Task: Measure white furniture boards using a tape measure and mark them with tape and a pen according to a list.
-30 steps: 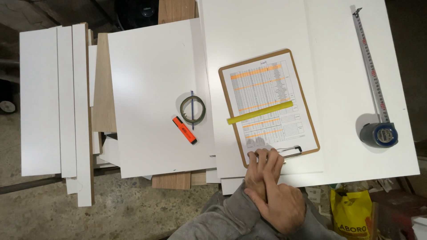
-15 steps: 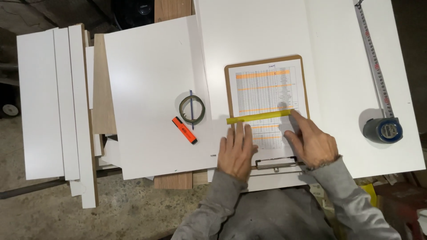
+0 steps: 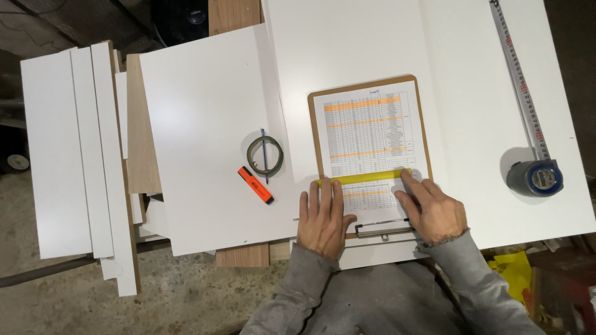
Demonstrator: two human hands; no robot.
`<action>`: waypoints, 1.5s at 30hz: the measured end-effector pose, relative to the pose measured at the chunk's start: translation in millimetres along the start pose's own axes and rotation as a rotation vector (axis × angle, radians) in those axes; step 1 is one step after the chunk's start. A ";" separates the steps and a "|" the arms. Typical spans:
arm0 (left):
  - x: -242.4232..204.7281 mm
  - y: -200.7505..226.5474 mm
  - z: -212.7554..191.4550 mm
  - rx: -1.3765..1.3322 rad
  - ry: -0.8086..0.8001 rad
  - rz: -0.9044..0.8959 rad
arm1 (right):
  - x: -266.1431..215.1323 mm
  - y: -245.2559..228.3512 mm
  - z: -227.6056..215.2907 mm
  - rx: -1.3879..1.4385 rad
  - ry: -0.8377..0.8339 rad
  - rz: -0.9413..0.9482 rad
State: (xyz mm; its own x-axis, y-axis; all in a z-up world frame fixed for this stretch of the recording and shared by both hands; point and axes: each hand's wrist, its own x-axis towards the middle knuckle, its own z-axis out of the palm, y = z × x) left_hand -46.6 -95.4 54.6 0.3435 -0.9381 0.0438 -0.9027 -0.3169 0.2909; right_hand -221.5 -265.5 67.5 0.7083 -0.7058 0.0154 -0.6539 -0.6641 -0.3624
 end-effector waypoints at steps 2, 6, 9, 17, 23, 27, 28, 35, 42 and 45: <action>-0.4 -0.1 3.0 -0.007 0.026 0.005 | -0.9 -0.2 2.7 -0.007 0.016 -0.005; 2.8 2.5 5.1 -0.033 0.068 -0.010 | -1.4 -0.2 5.8 -0.040 0.024 0.011; 6.0 4.0 2.8 -0.023 0.072 -0.015 | -2.0 -0.8 6.2 -0.044 0.020 0.020; 12.7 4.5 -2.6 0.001 0.053 -0.030 | 7.5 -2.8 0.8 -0.052 -0.019 0.037; 25.8 3.7 -2.2 -0.008 0.038 -0.063 | 17.9 -12.0 -6.6 -0.043 0.014 0.015; 31.8 4.3 -1.7 -0.021 0.026 -0.084 | 20.4 -14.4 -4.0 -0.027 0.140 -0.075; 31.5 4.3 -2.0 -0.021 0.026 -0.085 | 19.1 -11.0 1.6 -0.026 0.140 -0.075; 28.5 1.9 2.5 -0.020 0.061 -0.063 | 17.4 -3.9 12.6 0.025 0.170 -0.134; 26.6 0.9 8.5 0.001 0.098 -0.038 | 17.5 -0.6 15.3 0.042 0.180 -0.144; 26.5 0.3 10.3 0.006 0.078 -0.042 | 16.9 1.2 17.2 0.052 0.172 -0.134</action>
State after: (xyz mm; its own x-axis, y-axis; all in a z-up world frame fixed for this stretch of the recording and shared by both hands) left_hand -40.4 -121.8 46.0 0.4005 -0.9101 0.1064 -0.8884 -0.3572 0.2882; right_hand -205.7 -274.0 51.3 0.7294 -0.6464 0.2238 -0.5388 -0.7445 -0.3941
